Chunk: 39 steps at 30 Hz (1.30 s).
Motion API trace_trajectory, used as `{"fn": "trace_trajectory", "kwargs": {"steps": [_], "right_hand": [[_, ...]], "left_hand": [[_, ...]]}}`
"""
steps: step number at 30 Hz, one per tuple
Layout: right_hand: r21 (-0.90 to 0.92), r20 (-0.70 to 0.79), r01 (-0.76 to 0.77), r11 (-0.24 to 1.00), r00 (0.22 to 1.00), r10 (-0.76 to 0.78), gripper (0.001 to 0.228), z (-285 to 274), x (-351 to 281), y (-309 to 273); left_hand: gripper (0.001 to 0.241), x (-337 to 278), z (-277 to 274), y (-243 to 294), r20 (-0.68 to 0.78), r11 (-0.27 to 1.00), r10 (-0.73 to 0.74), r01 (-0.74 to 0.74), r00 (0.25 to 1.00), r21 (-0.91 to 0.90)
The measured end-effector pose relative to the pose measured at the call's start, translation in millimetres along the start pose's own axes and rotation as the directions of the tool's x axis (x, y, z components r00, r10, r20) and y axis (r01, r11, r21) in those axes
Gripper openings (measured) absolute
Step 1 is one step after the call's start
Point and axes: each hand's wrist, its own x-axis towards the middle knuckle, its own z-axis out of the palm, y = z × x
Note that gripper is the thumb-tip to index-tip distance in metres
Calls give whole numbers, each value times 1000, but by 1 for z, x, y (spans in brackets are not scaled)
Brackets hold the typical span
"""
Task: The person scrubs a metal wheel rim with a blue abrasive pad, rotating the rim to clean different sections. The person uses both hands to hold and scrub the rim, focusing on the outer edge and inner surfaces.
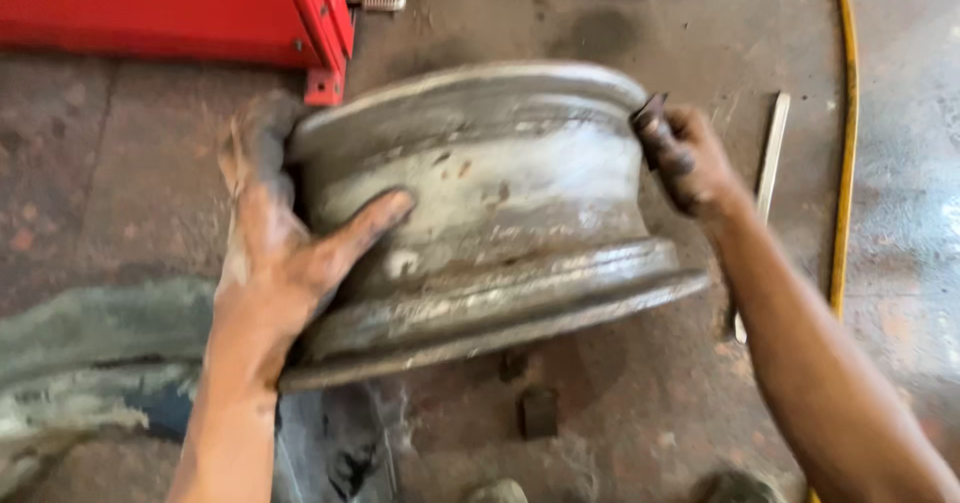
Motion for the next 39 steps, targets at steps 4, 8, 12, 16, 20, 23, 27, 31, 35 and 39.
{"fn": "trace_trajectory", "kwargs": {"steps": [4,8,12,16,20,23,27,31,35,39], "right_hand": [[27,54,427,904,902,-428,51,6,10,16],[-168,59,369,914,929,-364,42,18,-1,-36],[-437,-2,135,889,989,-151,41,20,-14,-96],[-447,221,568,691,819,-530,42,13,-35,-139],[-505,236,609,611,779,-581,47,16,-45,-161],[-587,449,767,260,575,-683,45,30,-34,-192],[-426,707,901,-77,278,-650,53,60,-4,-215],[-544,358,752,373,610,-707,63,28,-31,-186],[-358,258,600,715,800,-542,67,31,-30,-194],[-513,659,857,-53,354,-663,70,53,-10,-210]], "left_hand": [[86,-20,-7,-5,-38,999,-17,16,999,-38],[88,-24,-6,-14,-22,944,-83,72,996,-323],[89,-31,11,-21,-47,919,-132,104,990,-381],[95,-36,24,-6,-49,923,-226,197,973,-331],[108,-9,33,25,94,998,-53,55,994,-9],[121,11,58,54,99,982,-56,37,993,186],[128,17,70,52,-154,896,266,-185,952,404],[105,15,59,52,14,988,57,-58,998,140],[104,20,67,65,-51,967,156,-142,986,210],[112,20,71,60,-76,961,184,-163,980,222]]}}
